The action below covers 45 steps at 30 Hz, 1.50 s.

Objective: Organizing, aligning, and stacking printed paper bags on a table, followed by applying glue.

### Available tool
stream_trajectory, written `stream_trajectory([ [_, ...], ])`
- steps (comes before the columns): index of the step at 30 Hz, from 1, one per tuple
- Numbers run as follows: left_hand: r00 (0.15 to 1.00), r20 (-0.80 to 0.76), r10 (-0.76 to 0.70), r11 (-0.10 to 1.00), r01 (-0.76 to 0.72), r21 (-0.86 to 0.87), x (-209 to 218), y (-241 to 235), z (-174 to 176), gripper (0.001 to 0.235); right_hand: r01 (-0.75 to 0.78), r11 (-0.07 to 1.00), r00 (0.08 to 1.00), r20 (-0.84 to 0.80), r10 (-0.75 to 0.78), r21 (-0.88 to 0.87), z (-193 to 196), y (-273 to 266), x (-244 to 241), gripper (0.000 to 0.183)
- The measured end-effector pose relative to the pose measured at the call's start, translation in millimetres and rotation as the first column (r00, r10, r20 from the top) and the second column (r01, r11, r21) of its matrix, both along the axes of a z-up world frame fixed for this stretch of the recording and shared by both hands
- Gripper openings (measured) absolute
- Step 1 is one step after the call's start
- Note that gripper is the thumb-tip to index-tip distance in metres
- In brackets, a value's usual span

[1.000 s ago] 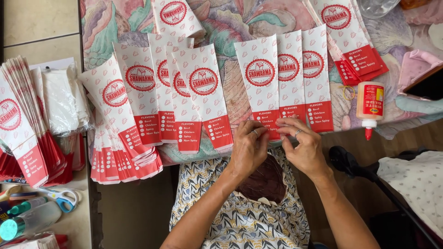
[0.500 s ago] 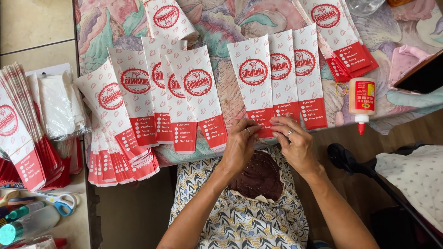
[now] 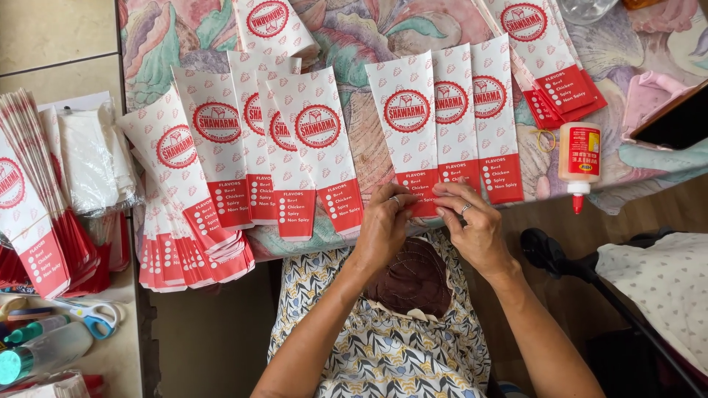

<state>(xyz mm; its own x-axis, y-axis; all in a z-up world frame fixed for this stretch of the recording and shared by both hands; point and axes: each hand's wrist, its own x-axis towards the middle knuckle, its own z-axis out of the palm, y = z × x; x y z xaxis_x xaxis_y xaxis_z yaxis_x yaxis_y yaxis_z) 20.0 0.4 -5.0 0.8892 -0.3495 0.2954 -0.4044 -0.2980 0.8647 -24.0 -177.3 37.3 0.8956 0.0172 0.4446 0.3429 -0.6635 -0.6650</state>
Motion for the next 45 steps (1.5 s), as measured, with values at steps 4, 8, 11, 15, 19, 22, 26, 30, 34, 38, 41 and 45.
stream_trajectory([
  [4,0.995,-0.041,-0.088,0.996,0.088,-0.002,5.4,10.1,16.5,0.031,-0.001,1.0,1.0,0.007,0.001,0.013,6.6,1.6,-1.1,0.011],
  [8,0.98,0.089,-0.176,0.969,0.156,0.191,7.7,8.1,36.5,0.039,0.058,0.995,0.996,0.058,-0.063,0.075,11.9,-13.5,-5.1,0.021],
  [11,0.974,0.101,-0.202,0.947,0.168,0.273,3.2,5.1,38.7,0.039,0.145,0.985,0.984,0.094,-0.153,0.09,12.2,-37.4,-10.5,0.018],
  [15,0.975,0.057,-0.214,0.926,0.184,0.329,2.6,-3.9,51.7,0.042,0.184,0.981,0.968,0.184,-0.17,-0.063,1.0,-50.9,-14.2,0.02],
  [19,0.972,0.095,-0.214,0.918,0.166,0.36,3.7,-7.9,35.9,0.043,0.148,0.979,0.975,0.184,-0.121,-0.141,-7.6,-36.8,-15.5,0.022],
  [22,0.972,0.106,-0.209,0.915,0.156,0.373,3.6,-6.6,33.9,0.045,0.133,0.965,0.977,0.193,-0.089,-0.225,-17.3,-39.0,-15.3,0.022],
  [26,0.974,0.117,-0.194,0.929,0.144,0.341,3.4,-5.4,26.7,0.043,0.142,0.961,0.98,0.173,-0.102,-0.239,-19.8,-42.1,-15.3,0.022],
  [30,0.974,0.16,-0.158,0.943,0.101,0.317,3.2,-9.9,14.3,0.047,0.148,0.962,0.976,0.192,-0.104,-0.228,-17.4,-40.4,-14.3,0.021],
  [34,0.969,0.242,-0.055,0.977,0.002,0.214,-0.1,6.7,21.6,0.046,0.147,0.964,0.973,0.21,-0.1,-0.223,-5.9,-33.0,-17.3,0.025],
  [38,0.931,0.322,0.171,0.85,-0.304,0.429,-2.1,38.3,26.8,0.047,0.089,0.971,0.984,0.173,-0.051,-0.224,-2.7,-14.9,-13.6,0.027],
  [41,0.941,0.27,0.202,0.789,-0.32,0.524,-4.4,43.1,15.7,0.05,0.021,0.966,0.989,0.146,0.017,-0.259,-12.5,-1.4,-8.9,0.029],
  [45,0.968,0.225,0.115,0.837,-0.216,0.503,-3.3,21.6,19.1,0.054,-0.017,0.951,0.995,0.087,0.046,-0.309,-25.9,3.8,-4.4,0.028],
])
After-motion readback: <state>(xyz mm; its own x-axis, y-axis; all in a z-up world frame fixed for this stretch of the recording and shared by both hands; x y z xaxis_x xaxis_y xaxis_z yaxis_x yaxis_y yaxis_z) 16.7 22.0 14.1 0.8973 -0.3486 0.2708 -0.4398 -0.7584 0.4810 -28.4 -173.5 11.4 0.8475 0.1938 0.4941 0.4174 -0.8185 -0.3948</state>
